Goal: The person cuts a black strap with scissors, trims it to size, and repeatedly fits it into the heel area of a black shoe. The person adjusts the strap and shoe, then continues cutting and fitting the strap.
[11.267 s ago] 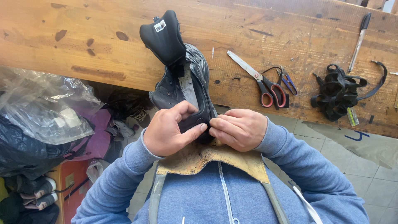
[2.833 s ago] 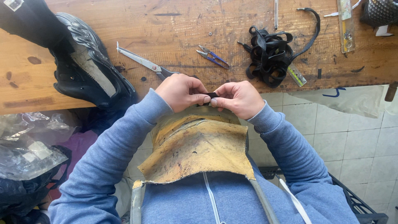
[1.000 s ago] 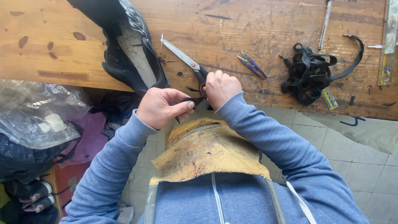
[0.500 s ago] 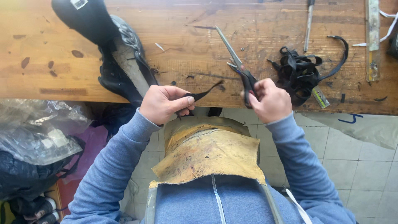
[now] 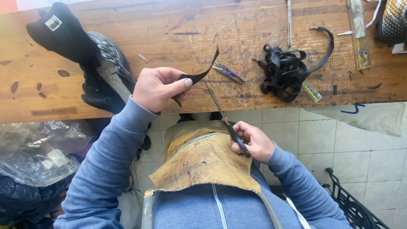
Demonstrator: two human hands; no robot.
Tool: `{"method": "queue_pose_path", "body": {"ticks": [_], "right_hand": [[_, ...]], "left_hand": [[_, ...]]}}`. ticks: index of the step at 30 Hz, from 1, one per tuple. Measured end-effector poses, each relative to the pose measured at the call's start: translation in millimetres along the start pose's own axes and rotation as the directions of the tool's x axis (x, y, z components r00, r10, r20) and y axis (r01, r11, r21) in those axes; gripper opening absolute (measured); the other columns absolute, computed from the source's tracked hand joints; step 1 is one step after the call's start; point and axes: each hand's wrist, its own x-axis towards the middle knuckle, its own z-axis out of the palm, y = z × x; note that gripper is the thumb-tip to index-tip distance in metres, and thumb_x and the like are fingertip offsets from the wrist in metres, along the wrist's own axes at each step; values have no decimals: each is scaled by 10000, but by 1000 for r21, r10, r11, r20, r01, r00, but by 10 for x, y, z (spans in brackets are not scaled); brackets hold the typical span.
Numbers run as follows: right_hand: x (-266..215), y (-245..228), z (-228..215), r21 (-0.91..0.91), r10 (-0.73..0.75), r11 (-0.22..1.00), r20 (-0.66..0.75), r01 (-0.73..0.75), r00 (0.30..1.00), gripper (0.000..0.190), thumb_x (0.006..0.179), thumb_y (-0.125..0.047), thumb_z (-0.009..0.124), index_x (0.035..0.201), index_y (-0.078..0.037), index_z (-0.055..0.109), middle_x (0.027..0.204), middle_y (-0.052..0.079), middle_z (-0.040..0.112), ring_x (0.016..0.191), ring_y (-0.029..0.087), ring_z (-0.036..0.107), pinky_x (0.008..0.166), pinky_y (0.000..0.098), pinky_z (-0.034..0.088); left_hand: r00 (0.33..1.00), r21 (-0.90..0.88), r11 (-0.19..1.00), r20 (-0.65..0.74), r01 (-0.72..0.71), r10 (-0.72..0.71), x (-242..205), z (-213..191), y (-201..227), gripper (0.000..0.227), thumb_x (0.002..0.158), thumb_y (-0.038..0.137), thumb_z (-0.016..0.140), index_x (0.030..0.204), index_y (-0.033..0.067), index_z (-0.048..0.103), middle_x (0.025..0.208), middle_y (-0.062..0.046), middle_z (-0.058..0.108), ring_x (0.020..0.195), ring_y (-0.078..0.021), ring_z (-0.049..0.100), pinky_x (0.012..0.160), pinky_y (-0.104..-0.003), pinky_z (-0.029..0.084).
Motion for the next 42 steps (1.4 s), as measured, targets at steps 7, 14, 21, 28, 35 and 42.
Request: {"method": "queue_pose_path", "body": {"ticks": [7, 14, 21, 28, 35, 42], "right_hand": [[196, -237, 91, 38, -68, 997, 87, 65, 994, 507, 808, -304, 892, 1063, 23, 600, 645, 107, 676, 508, 129, 663, 455, 196, 530], [268, -254, 118, 46, -64, 997, 109, 60, 992, 497, 821, -301, 878, 1059, 29, 592, 653, 119, 685, 526, 132, 679, 437, 208, 548], [254, -209, 158, 33, -61, 998, 115, 58, 992, 512, 820, -308, 878, 1073, 24, 581, 702, 112, 694, 589, 138, 702, 461, 220, 575], [271, -104, 170, 24, -65, 998, 105, 63, 992, 545, 815, -361, 877, 1093, 5, 583, 744, 88, 695, 636, 122, 705, 517, 213, 576], [296, -210, 207, -46, -60, 997, 83, 64, 995, 539, 820, -380, 868, 1099, -16, 584, 742, 59, 695, 637, 98, 693, 535, 193, 550], [339, -234, 250, -77, -69, 994, 34, 71, 997, 465, 828, -318, 862, 1042, -11, 586, 668, 79, 678, 570, 110, 666, 486, 183, 523]], "left_hand": [[996, -40, 997, 53, 70, -68, -3, 150, -206, 180, 868, 28, 814, 1002, -67, 741, 759, -178, 762, 620, -189, 747, 553, -306, 654], [985, -61, 985, 80, 160, -155, -54, 157, -319, 167, 865, 16, 794, 989, -77, 731, 754, -182, 763, 607, -178, 746, 551, -291, 654], [974, -77, 975, 100, 210, -202, -98, 152, -330, 171, 855, 29, 799, 978, -68, 731, 744, -180, 764, 595, -176, 745, 544, -283, 655], [970, -63, 973, 117, 222, -213, -95, 137, -374, 183, 852, 34, 798, 995, -62, 736, 755, -184, 767, 600, -170, 742, 550, -274, 654], [971, -64, 972, 94, 227, -221, -114, 136, -380, 186, 850, 46, 802, 985, -64, 738, 741, -186, 766, 583, -165, 740, 536, -267, 652], [970, -58, 970, 71, 238, -234, -118, 133, -380, 187, 828, 55, 819, 955, -61, 746, 720, -180, 760, 568, -161, 734, 527, -268, 651]]}}
